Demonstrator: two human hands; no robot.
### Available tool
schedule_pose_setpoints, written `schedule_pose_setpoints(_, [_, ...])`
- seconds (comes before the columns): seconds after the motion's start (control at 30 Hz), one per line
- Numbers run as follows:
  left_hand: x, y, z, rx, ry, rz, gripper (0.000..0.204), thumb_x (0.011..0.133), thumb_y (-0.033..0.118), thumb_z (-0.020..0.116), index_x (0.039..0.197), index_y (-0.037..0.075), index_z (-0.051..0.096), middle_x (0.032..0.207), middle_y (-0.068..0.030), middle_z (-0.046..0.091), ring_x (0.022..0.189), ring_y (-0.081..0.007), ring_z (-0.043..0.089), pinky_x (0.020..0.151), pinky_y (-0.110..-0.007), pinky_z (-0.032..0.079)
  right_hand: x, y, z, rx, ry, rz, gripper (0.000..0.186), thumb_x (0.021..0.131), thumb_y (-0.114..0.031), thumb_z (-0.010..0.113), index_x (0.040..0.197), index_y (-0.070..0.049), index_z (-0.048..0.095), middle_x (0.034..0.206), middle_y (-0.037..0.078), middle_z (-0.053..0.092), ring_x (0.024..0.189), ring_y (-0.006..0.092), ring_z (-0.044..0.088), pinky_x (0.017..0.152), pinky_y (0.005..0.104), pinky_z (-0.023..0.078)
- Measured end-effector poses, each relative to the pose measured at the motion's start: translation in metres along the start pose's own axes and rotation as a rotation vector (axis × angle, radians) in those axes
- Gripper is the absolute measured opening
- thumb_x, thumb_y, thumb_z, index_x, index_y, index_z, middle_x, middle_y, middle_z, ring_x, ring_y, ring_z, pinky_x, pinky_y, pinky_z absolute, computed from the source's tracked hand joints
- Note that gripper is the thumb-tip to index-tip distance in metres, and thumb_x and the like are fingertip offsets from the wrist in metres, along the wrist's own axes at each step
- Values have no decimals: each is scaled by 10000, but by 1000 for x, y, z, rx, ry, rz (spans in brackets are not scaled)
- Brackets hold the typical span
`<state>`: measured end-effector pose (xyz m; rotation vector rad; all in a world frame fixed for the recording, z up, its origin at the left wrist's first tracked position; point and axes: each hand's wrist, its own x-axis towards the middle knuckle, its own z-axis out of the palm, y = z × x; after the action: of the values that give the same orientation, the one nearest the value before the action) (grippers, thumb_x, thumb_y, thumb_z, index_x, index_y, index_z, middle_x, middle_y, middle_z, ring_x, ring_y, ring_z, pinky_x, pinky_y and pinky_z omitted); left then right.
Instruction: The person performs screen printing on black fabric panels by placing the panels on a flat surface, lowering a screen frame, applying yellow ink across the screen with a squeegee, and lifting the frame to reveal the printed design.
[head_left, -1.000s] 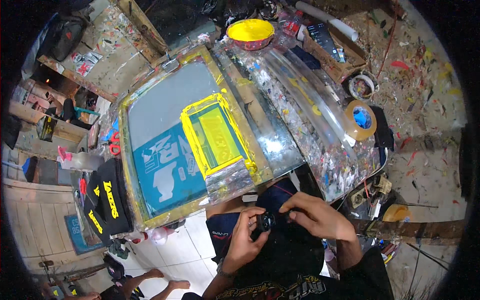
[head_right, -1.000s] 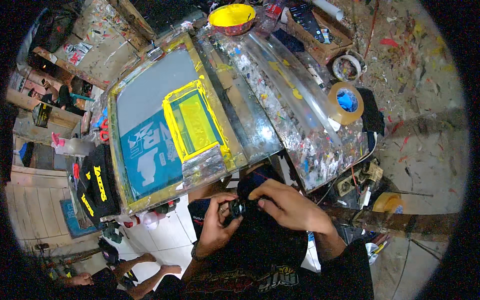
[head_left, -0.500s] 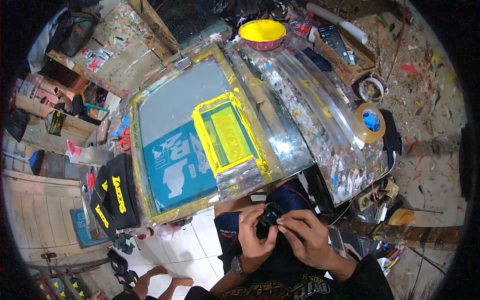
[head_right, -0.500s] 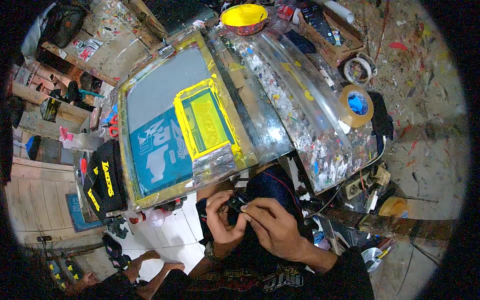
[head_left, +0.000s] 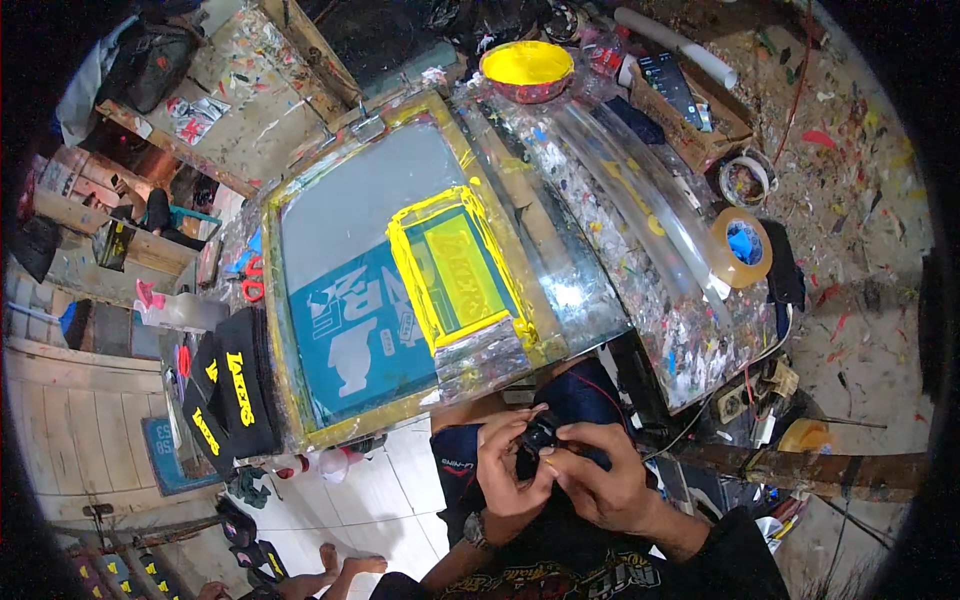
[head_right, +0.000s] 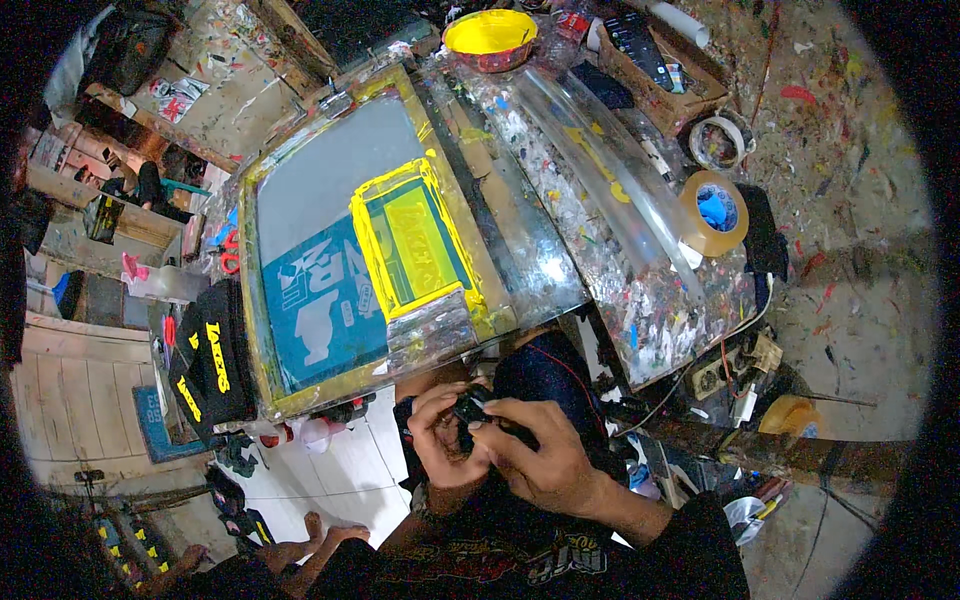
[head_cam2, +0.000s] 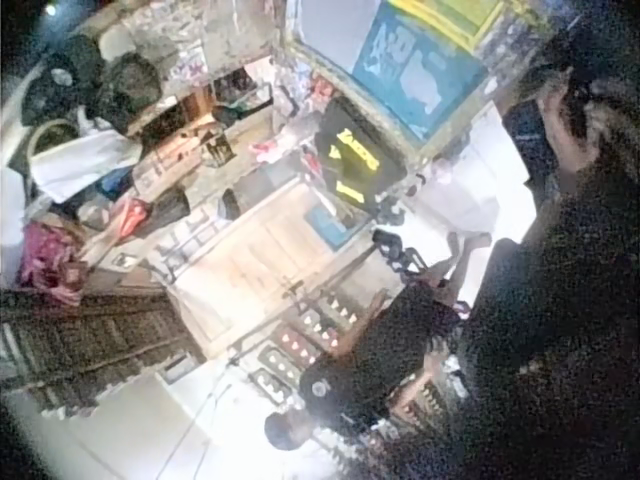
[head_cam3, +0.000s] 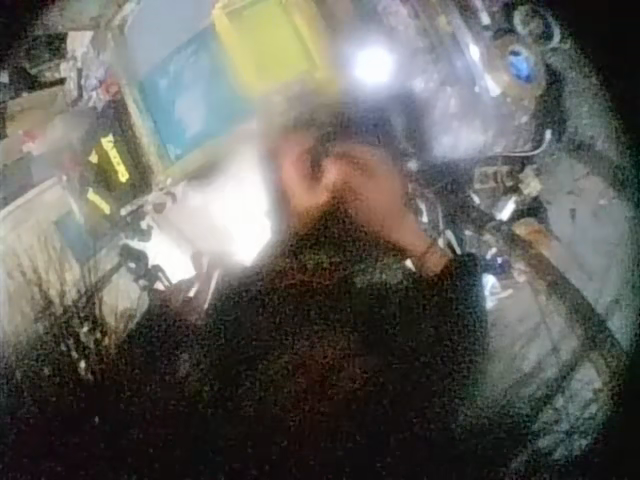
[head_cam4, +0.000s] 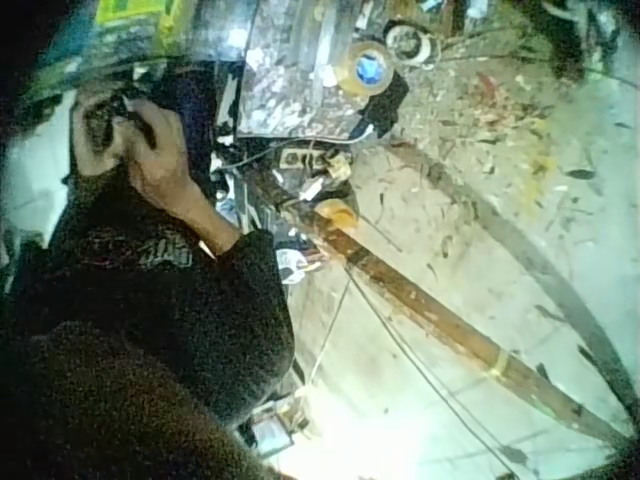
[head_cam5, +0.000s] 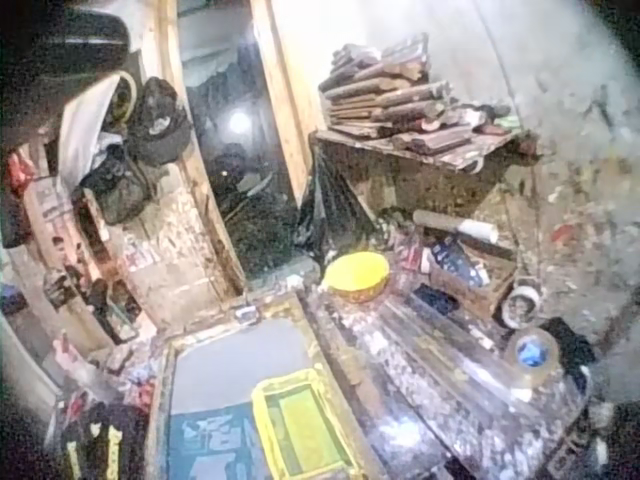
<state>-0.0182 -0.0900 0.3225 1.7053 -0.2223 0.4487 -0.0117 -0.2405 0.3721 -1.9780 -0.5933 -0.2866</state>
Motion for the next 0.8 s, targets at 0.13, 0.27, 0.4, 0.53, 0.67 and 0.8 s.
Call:
schedule_pose_setpoints(0.13, [-2,-2,5,-33,51,-3,444,840,18,703,1208,-13,456,1205,-228,546,1122,-339,603,983,-430,493,0,-1,-8,-70,74,29,322,791,-72,753,1105,-60,684,1058,116,637,871,276,629,733,360,480])
schedule_pose_setpoints(0.27, [-1,-1,-6,180,-73,103,423,855,47,702,1203,-5,467,1191,-224,591,1121,-360,610,964,-441,488,18,-6,-17,-160,-111,14,323,826,-147,729,1139,-92,672,1023,85,618,923,272,593,759,406,432])
schedule_pose_setpoints(0.4, [3,7,-11,330,-139,150,422,853,35,698,1203,-8,468,1192,-226,588,1129,-375,608,973,-452,488,21,-7,-16,-236,-158,66,321,830,-155,722,1139,-92,667,968,69,599,893,259,563,751,408,410])
schedule_pose_setpoints(0.53, [0,-6,-6,37,-36,141,445,834,-23,689,1209,-12,449,1222,-236,523,1149,-394,595,1013,-484,496,25,-13,-32,-127,-94,64,321,773,-117,765,1086,-90,699,938,66,599,860,254,565,733,385,413])
schedule_pose_setpoints(0.67, [-3,-11,-4,-71,-7,106,464,830,-38,683,1216,-3,428,1243,-238,479,1177,-411,580,1022,-502,502,31,-24,-50,-87,6,59,344,705,-80,809,1039,-95,726,904,57,599,824,247,570,704,368,415])
schedule_pose_setpoints(0.8, [-1,-8,-6,-103,-50,125,449,853,4,684,1220,7,425,1248,-236,482,1188,-416,582,1002,-494,514,32,-21,-45,-94,-83,-22,387,715,-84,798,1088,-108,701,939,53,598,846,246,571,713,379,408])
